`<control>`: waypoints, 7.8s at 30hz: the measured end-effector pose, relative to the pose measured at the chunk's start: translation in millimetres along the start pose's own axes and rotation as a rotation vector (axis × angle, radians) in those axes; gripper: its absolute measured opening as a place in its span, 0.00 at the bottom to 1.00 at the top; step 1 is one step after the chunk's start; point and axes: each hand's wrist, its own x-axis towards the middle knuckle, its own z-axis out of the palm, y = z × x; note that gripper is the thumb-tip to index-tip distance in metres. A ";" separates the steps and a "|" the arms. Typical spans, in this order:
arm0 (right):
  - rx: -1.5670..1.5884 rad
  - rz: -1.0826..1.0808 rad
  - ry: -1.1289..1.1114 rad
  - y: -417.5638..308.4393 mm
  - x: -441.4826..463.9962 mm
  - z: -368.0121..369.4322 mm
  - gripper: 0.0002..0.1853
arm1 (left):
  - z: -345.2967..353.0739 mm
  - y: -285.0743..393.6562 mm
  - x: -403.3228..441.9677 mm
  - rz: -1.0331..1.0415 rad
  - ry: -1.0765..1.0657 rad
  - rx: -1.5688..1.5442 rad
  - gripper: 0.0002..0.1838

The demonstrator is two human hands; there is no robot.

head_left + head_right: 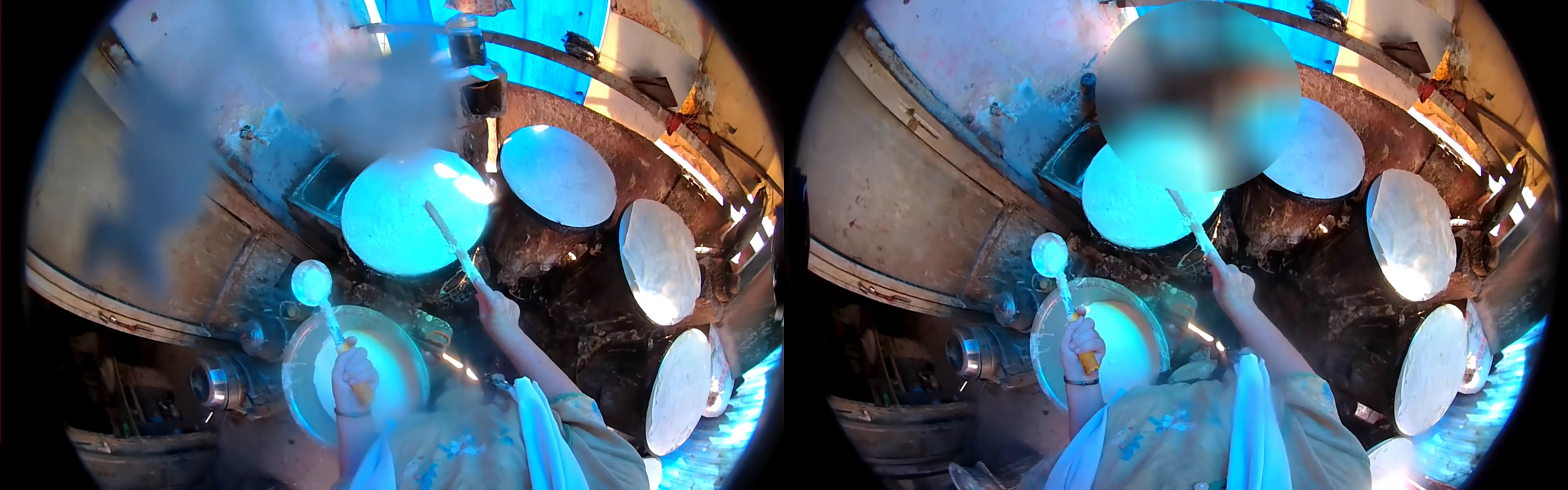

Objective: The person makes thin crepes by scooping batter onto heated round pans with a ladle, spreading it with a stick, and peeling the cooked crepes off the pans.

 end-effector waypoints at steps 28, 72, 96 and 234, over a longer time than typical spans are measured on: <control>0.429 0.156 -0.302 -48.1 13.7 -10.9 0.19 | -14.1 48.1 -2.3 0.094 -0.070 -0.083 0.10; 0.059 0.472 0.556 148.9 -84.7 -338.8 0.02 | 0.4 -259.1 153.5 -0.719 0.167 0.140 0.11; -0.206 1.178 1.266 -71.0 -468.2 -347.1 0.04 | -39.6 -363.6 50.1 -1.698 0.209 0.246 0.16; 0.860 0.771 -0.180 -63.7 -307.0 -130.5 0.21 | -223.3 63.9 -106.6 -0.170 0.899 1.500 0.09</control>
